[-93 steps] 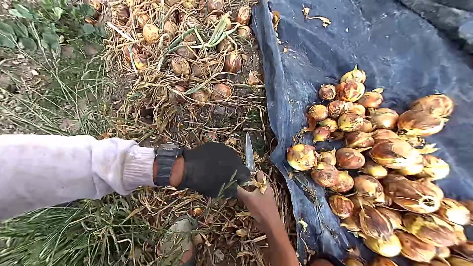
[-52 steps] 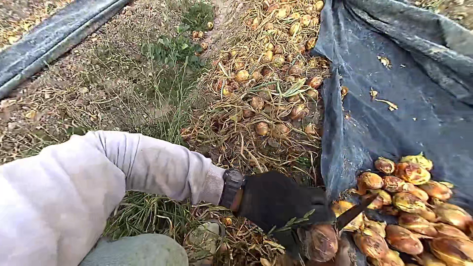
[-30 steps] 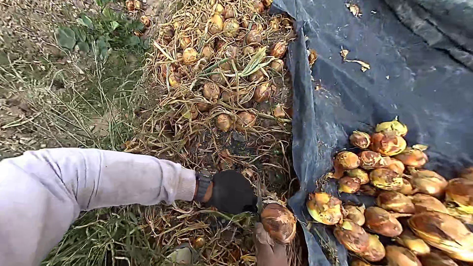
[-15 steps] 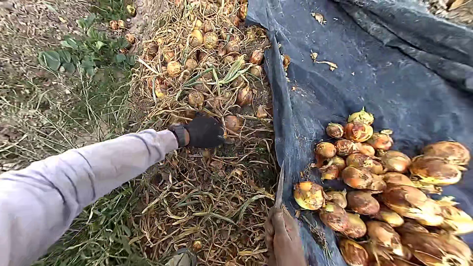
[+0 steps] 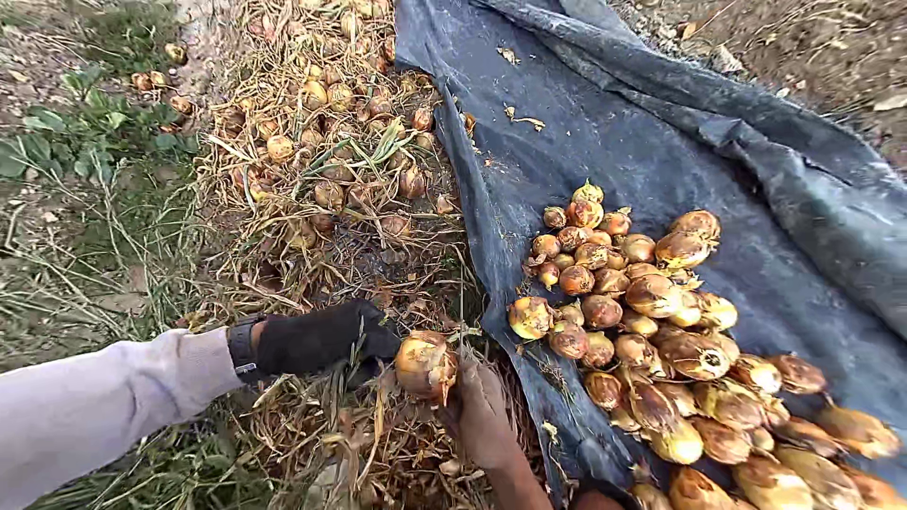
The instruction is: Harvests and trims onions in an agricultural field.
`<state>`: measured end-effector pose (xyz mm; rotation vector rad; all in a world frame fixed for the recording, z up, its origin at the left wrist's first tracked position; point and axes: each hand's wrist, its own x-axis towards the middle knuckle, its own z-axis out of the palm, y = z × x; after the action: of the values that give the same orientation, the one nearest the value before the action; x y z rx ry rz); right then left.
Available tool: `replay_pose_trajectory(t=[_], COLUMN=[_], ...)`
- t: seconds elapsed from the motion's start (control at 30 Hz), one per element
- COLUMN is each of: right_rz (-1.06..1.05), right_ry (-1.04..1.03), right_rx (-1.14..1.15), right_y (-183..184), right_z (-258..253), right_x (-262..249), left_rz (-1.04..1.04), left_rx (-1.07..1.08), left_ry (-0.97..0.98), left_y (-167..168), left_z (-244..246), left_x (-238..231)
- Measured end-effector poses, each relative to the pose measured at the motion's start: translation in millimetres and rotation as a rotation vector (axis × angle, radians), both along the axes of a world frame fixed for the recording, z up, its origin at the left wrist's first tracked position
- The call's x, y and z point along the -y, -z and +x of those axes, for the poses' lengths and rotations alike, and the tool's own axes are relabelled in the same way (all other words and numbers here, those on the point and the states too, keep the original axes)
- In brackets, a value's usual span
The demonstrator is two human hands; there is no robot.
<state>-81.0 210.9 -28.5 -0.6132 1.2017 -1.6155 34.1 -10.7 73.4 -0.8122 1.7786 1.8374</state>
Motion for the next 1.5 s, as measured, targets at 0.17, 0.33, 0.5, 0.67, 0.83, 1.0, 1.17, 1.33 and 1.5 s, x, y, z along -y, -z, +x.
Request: replay_pose_trajectory(t=[0.17,0.33,0.5,0.67,0.83,1.0,1.17,1.33,1.5], right_rz=[0.054,0.303,0.207,0.161,0.26,0.365,0.51,0.393,0.078], right_ry=[0.002,0.013,0.226,0.418,0.346,0.179,0.176,0.161,0.176], right_rx=[-0.002,0.059,-0.171,-0.258,-0.21,-0.312,-0.174,-0.209,-0.297], right_y=[8,29,28,19,44,57,57,47,23], right_z=[8,2,15,-62,-63,-45,-45,-31,-24], right_x=[3,3,5,-13,-13,-6,-3,2,-2], left_rz=[-0.711,-0.743,-0.789,-1.174,-1.227,-1.037,-1.033,-0.322,-0.23], left_rx=[-0.392,-0.438,-0.301,0.041,0.303,0.435,-0.082,-0.257,-0.239], left_ry=[0.102,0.539,0.84,0.514,0.199,0.126,0.316,0.211,0.352], left_y=[0,-1,51,92,149,174,123,60,37], left_z=[-8,-13,-28,-83,-131,-135,-101,-63,-36], left_x=[28,-11,-28,71,145,162,118,28,9])
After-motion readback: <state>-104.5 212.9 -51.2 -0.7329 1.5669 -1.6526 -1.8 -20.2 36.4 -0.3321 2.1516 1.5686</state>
